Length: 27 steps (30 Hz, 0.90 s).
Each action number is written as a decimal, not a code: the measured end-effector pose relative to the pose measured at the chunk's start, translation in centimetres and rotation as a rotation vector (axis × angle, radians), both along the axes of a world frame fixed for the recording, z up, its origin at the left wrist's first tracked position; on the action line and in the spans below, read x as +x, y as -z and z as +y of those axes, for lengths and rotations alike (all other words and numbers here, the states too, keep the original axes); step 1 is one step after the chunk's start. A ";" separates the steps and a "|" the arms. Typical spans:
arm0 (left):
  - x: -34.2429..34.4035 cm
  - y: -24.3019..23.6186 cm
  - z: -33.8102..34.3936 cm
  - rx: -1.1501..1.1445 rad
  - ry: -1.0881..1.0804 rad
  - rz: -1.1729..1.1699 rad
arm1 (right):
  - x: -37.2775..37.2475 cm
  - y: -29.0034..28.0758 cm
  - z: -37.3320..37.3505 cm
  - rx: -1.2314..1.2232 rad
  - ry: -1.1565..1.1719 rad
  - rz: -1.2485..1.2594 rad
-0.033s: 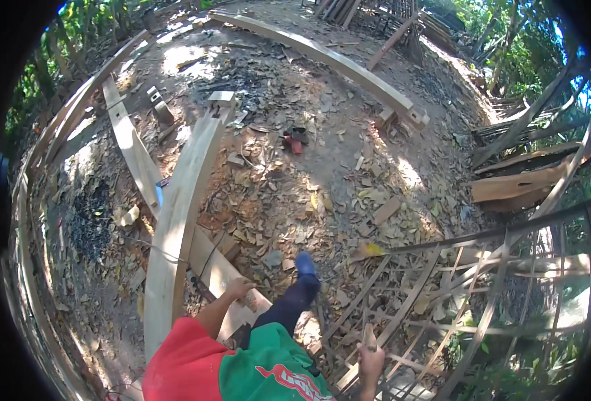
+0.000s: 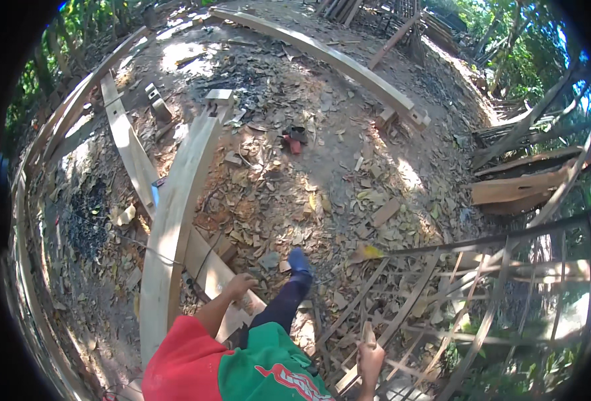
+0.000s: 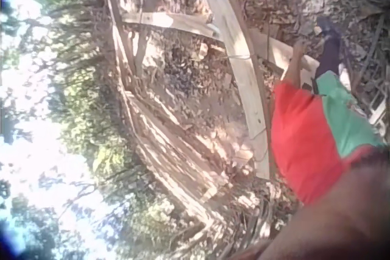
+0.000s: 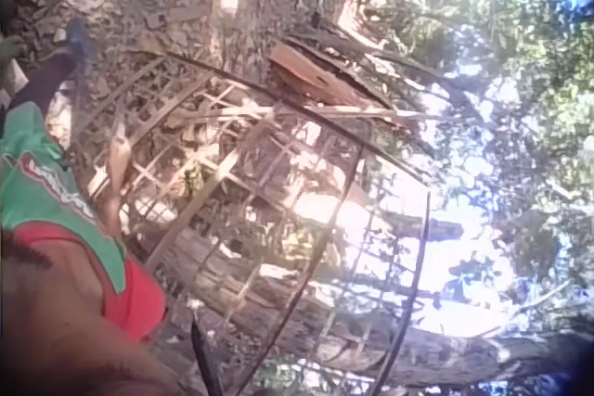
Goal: The person marks a wooden beam using a square and pencil, then cuts a section using a circular saw, removes the cut piece, and uses a hand saw to refine a joint while standing at an outdoor construction site.
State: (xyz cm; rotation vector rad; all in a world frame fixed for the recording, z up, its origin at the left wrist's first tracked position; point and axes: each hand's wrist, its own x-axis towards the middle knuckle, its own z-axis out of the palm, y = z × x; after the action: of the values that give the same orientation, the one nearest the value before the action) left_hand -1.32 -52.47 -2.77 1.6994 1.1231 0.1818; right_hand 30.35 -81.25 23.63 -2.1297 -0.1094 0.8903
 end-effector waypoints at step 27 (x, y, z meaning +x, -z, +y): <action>13.4 -3.2 45.4 -0.390 -1.101 -0.161 | 42.3 25.8 52.8 -0.619 -0.760 -0.191</action>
State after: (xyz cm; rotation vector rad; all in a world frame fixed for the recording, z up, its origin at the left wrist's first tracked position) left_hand 12.08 -7.12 0.45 0.5761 1.7258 0.7106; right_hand 72.63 -28.45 -2.15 -2.8054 -0.8885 1.2542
